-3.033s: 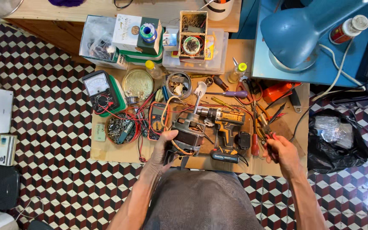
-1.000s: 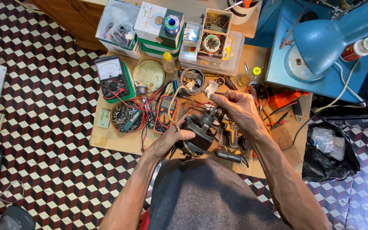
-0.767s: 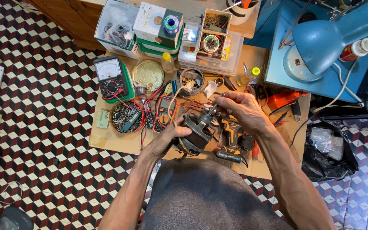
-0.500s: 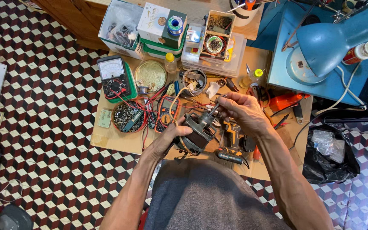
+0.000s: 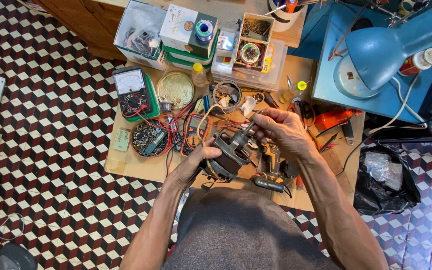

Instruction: The person disassembles a small electric motor, uses a cordless drill to remove fasteners, and manipulates internal components and wires. They repeatedly handle the motor housing and rotor, then reassemble the unit and connect wires.

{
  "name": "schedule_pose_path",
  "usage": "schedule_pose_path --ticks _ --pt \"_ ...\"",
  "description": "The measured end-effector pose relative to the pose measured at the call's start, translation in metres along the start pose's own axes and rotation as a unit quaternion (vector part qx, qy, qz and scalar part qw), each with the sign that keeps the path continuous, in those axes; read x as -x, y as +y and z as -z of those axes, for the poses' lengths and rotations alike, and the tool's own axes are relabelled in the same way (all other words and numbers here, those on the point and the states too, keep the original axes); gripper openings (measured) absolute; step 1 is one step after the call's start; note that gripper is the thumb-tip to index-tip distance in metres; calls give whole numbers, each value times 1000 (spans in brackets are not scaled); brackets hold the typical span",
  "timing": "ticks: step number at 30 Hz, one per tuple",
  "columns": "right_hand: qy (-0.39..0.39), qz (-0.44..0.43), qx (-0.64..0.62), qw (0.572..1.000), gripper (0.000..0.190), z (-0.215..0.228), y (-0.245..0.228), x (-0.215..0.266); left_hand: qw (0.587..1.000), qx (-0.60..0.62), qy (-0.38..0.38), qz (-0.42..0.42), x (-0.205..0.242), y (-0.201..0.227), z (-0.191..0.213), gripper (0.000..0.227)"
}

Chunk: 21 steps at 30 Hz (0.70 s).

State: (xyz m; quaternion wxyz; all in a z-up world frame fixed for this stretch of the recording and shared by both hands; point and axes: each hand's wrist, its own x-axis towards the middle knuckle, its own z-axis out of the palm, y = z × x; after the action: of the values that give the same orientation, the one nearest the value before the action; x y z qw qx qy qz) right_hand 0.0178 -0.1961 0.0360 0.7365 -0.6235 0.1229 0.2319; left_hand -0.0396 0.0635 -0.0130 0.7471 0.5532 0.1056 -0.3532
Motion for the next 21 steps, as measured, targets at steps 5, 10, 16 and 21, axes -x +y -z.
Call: schedule_pose_path --ticks 5,10,16,21 --pt "0 -1 -3 1000 20 -2 1 0 999 26 -39 -6 10 13 -6 101" --pt "6 -10 -15 1000 19 -2 2 0 999 -7 23 37 -1 -6 8 104" --pt "-1 -10 -42 999 20 -3 9 1 999 31 1 42 -1 -4 8 103" --pt "-5 2 -57 998 20 4 17 -2 998 40 -32 34 1 8 0 97"
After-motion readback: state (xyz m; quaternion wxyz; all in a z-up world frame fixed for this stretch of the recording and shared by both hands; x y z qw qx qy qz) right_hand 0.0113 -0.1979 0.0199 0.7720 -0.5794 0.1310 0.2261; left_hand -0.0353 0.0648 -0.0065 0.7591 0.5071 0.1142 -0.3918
